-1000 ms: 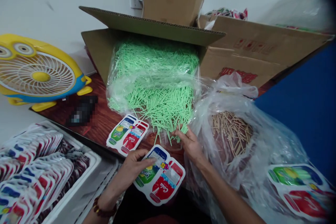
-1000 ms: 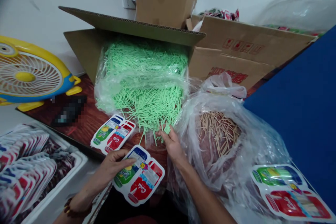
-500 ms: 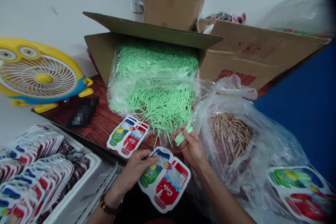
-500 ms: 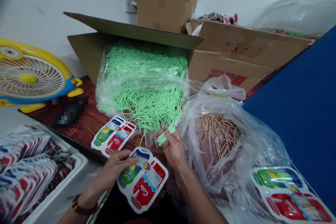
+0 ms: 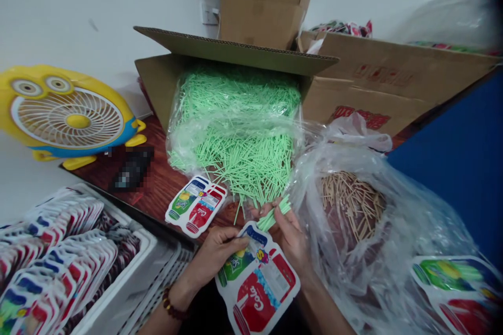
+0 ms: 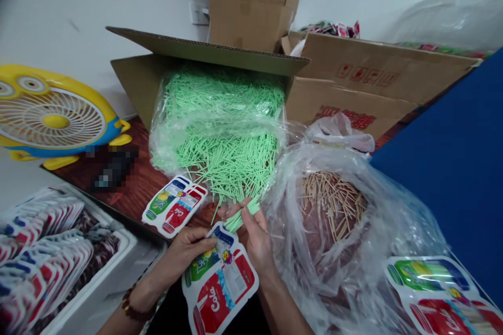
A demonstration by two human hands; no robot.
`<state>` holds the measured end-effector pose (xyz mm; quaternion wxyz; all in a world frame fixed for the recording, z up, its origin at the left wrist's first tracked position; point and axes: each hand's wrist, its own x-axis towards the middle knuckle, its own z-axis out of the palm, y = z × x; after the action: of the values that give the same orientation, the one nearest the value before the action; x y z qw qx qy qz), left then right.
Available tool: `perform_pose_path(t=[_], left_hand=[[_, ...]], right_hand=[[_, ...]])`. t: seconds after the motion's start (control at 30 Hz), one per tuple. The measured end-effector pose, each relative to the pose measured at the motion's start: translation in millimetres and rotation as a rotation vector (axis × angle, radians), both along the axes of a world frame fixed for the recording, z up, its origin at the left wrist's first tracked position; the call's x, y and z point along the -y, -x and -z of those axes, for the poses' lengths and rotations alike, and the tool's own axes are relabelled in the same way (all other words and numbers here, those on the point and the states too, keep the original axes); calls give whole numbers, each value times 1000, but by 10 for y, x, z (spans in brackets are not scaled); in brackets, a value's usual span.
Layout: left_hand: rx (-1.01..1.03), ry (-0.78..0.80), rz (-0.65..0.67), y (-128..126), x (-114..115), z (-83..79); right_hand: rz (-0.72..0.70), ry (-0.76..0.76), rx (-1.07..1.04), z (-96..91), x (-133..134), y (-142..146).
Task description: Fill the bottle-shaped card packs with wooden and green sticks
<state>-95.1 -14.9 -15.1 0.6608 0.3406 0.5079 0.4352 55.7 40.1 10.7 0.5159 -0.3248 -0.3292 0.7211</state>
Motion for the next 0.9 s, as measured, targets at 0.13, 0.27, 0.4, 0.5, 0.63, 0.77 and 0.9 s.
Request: perform_pose_path(t=[0.13,0.27,0.4,0.5,0.63,0.77,0.9], left_hand=[[2,7,3,-3,-14,31],[33,27,16,7,-76,23],[100,27,21,34,-172,-12],[139,0,-5,26,-230,-36],[201,2,-8,-33,-282,-51],[242,-23,-34,-67,-335,-47],[180,-99,-117,-73,-404,-26]], right_hand=[[-54,4,22,59,67,-64],[-241,51,75,19,49,-115],[-332,-12,43,-94,-81,-176],[-323,-114,117,-164,-199,-238],[-380,-378,550,-203,-314,-311],[-452,-516,711,-235,-403,-400],[-445,-491,734,-234,-453,-488]])
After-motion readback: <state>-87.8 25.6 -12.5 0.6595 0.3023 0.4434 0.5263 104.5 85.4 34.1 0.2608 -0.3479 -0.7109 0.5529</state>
